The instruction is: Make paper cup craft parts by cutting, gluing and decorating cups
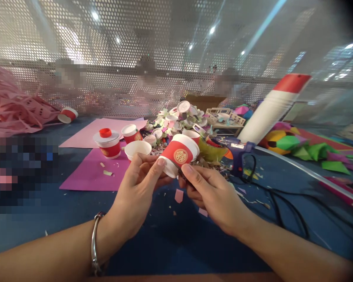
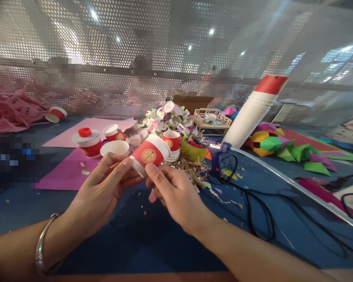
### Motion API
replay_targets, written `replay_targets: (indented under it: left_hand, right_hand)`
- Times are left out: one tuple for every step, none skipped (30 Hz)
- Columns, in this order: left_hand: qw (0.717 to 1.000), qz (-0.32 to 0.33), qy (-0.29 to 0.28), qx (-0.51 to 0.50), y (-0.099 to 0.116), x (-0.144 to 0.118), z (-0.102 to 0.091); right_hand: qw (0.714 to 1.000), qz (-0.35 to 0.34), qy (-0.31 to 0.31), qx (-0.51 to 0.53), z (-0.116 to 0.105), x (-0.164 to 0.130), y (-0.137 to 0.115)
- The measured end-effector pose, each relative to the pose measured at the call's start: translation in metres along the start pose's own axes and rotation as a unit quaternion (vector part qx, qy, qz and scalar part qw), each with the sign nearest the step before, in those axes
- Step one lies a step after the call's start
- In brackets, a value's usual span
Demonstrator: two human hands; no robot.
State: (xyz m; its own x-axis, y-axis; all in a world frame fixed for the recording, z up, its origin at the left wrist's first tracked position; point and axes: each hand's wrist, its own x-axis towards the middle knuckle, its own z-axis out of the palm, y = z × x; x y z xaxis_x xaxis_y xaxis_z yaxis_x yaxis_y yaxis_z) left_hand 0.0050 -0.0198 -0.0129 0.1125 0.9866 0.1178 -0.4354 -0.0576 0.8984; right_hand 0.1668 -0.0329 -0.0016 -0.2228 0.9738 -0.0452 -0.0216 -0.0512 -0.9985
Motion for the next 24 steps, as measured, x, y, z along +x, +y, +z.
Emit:
replay_targets:
  left_hand:
    - [1.000, 0.000, 0.006, -0.013, 0.0003, -0.0002, 0.0005]
    - [1.000, -0.002, 0.010, -0.023, 0.0007, -0.0005, 0.0011]
    - [0.999, -0.004, 0.012, -0.030, 0.0012, -0.0010, 0.0017]
    - [0.999, -0.007, 0.012, -0.035, 0.0015, -0.0015, 0.0022]
    - [0.999, -0.010, 0.012, -0.037, 0.0019, -0.0021, 0.0026]
    - [0.999, -0.012, 0.010, -0.038, 0.0021, -0.0027, 0.0029]
    - [0.999, -0.014, 0.008, -0.037, 0.0023, -0.0033, 0.0031]
    - [0.999, -0.012, 0.007, -0.037, 0.0025, -0.0039, 0.0032]
    - [0.999, -0.010, 0.005, -0.036, 0.0026, -0.0044, 0.0031]
    - [0.999, -0.008, 0.004, -0.035, 0.0026, -0.0048, 0.0029]
    - [0.999, -0.004, 0.003, -0.033, 0.0026, -0.0051, 0.0026]
    - [1.000, -0.003, 0.003, -0.031, 0.0026, -0.0053, 0.0023]
    - [1.000, -0.001, 0.002, -0.031, 0.0025, -0.0053, 0.0020]
    - [1.000, -0.001, 0.001, -0.030, 0.0025, -0.0053, 0.0017]
    - [1.000, -0.002, -0.001, -0.029, 0.0025, -0.0053, 0.0015]
    - [1.000, -0.003, -0.003, -0.028, 0.0025, -0.0052, 0.0013]
    - [1.000, -0.002, -0.004, -0.028, 0.0026, -0.0051, 0.0012]
    - [1.000, 0.000, -0.006, -0.026, 0.0028, -0.0050, 0.0011]
    - [1.000, 0.002, -0.007, -0.023, 0.0030, -0.0050, 0.0009]
    - [1.000, 0.003, -0.007, -0.017, 0.0032, -0.0050, 0.0008]
    - [1.000, 0.004, -0.007, -0.010, 0.0034, -0.0050, 0.0006]
    - [1.000, 0.007, -0.007, -0.001, 0.0036, -0.0050, 0.0003]
    - [1.000, 0.009, -0.008, 0.008, 0.0037, -0.0050, 0.0000]
    - [1.000, 0.014, -0.010, 0.016, 0.0038, -0.0050, -0.0005]
  right_hand:
    - [1.000, -0.003, -0.002, -0.006, -0.0003, -0.0003, 0.0004]
    - [1.000, -0.006, -0.004, -0.011, -0.0007, -0.0006, 0.0005]
    - [1.000, -0.009, -0.004, -0.017, -0.0009, -0.0009, 0.0004]
    - [1.000, -0.011, -0.005, -0.021, -0.0011, -0.0012, 0.0001]
    - [1.000, -0.012, -0.006, -0.024, -0.0013, -0.0015, -0.0004]
    - [1.000, -0.012, -0.005, -0.024, -0.0015, -0.0017, -0.0010]
    - [1.000, -0.012, -0.006, -0.023, -0.0016, -0.0018, -0.0015]
    - [1.000, -0.011, -0.005, -0.023, -0.0018, -0.0018, -0.0021]
    - [1.000, -0.010, -0.005, -0.023, -0.0020, -0.0019, -0.0025]
    - [1.000, -0.010, -0.005, -0.025, -0.0022, -0.0019, -0.0027]
    - [1.000, -0.010, -0.005, -0.028, -0.0024, -0.0020, -0.0028]
    - [0.999, -0.011, -0.006, -0.031, -0.0026, -0.0020, -0.0028]
    - [0.999, -0.013, -0.006, -0.033, -0.0028, -0.0021, -0.0027]
    - [0.999, -0.015, -0.008, -0.034, -0.0030, -0.0021, -0.0026]
    - [0.999, -0.018, -0.010, -0.036, -0.0031, -0.0022, -0.0024]
    - [0.999, -0.019, -0.010, -0.037, -0.0032, -0.0022, -0.0024]
    - [0.999, -0.021, -0.010, -0.039, -0.0033, -0.0022, -0.0024]
    - [0.999, -0.021, -0.010, -0.041, -0.0034, -0.0021, -0.0025]
    - [0.999, -0.022, -0.010, -0.043, -0.0034, -0.0022, -0.0027]
    - [0.999, -0.023, -0.011, -0.045, -0.0034, -0.0022, -0.0030]
    - [0.999, -0.024, -0.012, -0.046, -0.0035, -0.0023, -0.0033]
    - [0.998, -0.024, -0.013, -0.048, -0.0035, -0.0024, -0.0036]
    - [0.998, -0.025, -0.015, -0.051, -0.0035, -0.0026, -0.0039]
    - [0.998, -0.024, -0.016, -0.053, -0.0035, -0.0028, -0.0042]
